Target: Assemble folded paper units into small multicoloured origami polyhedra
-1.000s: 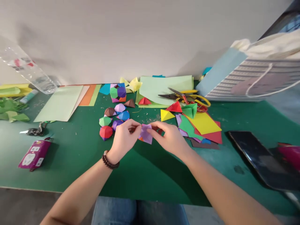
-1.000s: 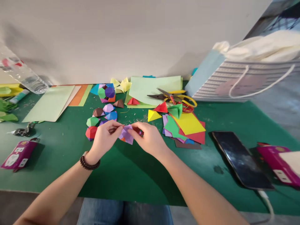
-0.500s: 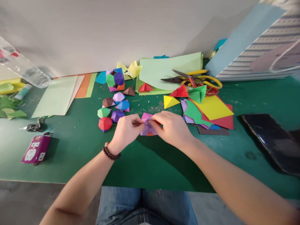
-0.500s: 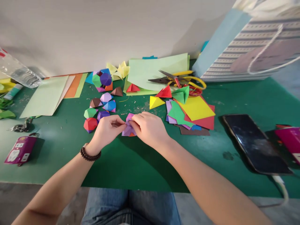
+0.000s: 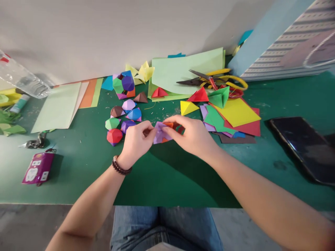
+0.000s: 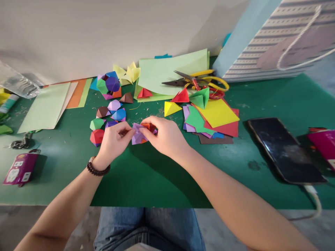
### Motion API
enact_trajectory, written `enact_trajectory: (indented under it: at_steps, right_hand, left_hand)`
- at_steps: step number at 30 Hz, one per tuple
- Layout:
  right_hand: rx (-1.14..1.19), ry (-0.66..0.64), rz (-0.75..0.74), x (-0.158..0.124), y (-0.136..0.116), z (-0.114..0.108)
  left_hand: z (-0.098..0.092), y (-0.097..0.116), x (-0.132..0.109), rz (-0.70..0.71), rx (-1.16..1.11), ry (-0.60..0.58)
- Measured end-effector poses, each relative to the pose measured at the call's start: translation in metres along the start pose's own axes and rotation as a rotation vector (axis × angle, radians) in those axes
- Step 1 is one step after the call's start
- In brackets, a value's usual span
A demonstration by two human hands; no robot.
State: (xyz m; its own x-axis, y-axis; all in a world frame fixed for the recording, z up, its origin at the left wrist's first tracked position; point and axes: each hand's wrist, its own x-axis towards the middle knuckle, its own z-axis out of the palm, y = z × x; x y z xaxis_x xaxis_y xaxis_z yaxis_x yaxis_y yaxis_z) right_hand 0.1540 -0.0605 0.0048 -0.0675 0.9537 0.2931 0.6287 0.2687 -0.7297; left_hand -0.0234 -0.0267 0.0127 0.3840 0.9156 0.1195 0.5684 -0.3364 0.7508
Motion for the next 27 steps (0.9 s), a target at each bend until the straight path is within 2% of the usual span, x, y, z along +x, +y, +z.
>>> enact_trajectory:
  at_steps: [2,4,8,15,27]
  right_hand:
    - [0.112,-0.012,0.088,0.001,-0.001,-0.001]
    - [0.128,0.002,0.135,0.002,-0.001,-0.002]
    - [0.058,0.029,0.149,0.003,0.003,-0.001]
    - [0.060,-0.117,0.148,0.002,-0.002,-0.005]
    - [0.038,-0.123,0.145,0.002,-0.003,-0.009]
  left_hand:
    - [0.002,0.000,0.000,-0.037,-0.027,0.047]
    - [0.004,0.000,0.000,-0.069,-0.057,0.036]
    - [0.010,0.000,-0.002,-0.064,-0.070,-0.060]
    - [0.004,0.000,0.003,-0.006,-0.088,-0.199]
    - [-0.001,0.003,0.002,0.078,0.013,-0.135]
